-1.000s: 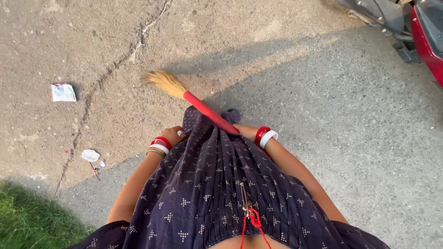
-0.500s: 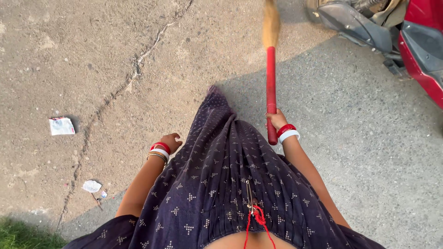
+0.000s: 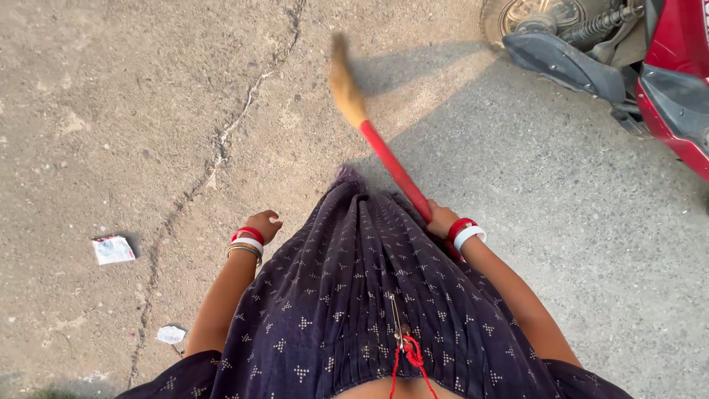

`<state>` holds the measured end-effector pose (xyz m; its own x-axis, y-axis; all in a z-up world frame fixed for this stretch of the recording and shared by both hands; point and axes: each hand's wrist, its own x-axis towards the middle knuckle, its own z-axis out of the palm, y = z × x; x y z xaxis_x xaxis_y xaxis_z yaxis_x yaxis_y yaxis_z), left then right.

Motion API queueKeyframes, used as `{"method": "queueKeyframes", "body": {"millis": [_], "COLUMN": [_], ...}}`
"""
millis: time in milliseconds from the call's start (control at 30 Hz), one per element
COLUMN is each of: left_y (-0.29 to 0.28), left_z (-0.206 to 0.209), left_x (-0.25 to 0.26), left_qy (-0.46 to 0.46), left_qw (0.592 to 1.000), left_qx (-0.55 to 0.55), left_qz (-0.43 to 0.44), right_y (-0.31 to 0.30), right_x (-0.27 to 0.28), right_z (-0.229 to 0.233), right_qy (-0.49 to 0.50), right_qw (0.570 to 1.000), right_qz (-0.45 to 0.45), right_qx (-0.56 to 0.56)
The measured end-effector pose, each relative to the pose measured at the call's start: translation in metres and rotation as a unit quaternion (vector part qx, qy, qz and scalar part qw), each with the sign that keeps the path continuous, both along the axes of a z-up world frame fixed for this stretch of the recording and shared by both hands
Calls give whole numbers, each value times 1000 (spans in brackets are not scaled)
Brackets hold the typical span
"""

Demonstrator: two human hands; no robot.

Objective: Sweep the street using a broom.

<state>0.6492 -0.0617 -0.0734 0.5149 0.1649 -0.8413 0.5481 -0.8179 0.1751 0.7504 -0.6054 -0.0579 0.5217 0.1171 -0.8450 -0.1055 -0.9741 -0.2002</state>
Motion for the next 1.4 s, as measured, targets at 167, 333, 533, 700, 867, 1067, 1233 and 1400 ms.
{"method": "queueKeyframes", "body": {"millis": [167, 333, 533, 700, 867, 1067, 1233, 1400], "left_y": [-23, -32, -13, -34, -118, -207, -207, -175], "left_z": [37, 37, -9, -14, 22, 114, 94, 59], "left_x": [45, 54, 17, 35, 146, 295, 305, 280], "left_qy": [-20, -22, 12, 55, 32, -40, -19, 59], "left_qw": [1000, 999, 994, 985, 989, 987, 989, 993], "left_qx": [-20, -16, 10, 65, 6, -74, -81, 14], "left_qz": [9, 30, 111, 147, 143, 135, 121, 105], "right_y": [52, 61, 49, 48, -12, -64, -90, -88], "right_x": [47, 108, 220, 363, 525, 584, 516, 458], "right_z": [55, 73, 66, 31, -10, -25, -65, 70], "right_qy": [-8, -46, -129, -128, -139, -56, -120, 14], "right_qw": [992, 980, 972, 848, 820, 907, 988, 997], "right_qz": [69, 108, -25, -419, -479, -386, -96, -55], "right_qx": [109, 161, 194, 299, 282, 159, -30, 55]}}
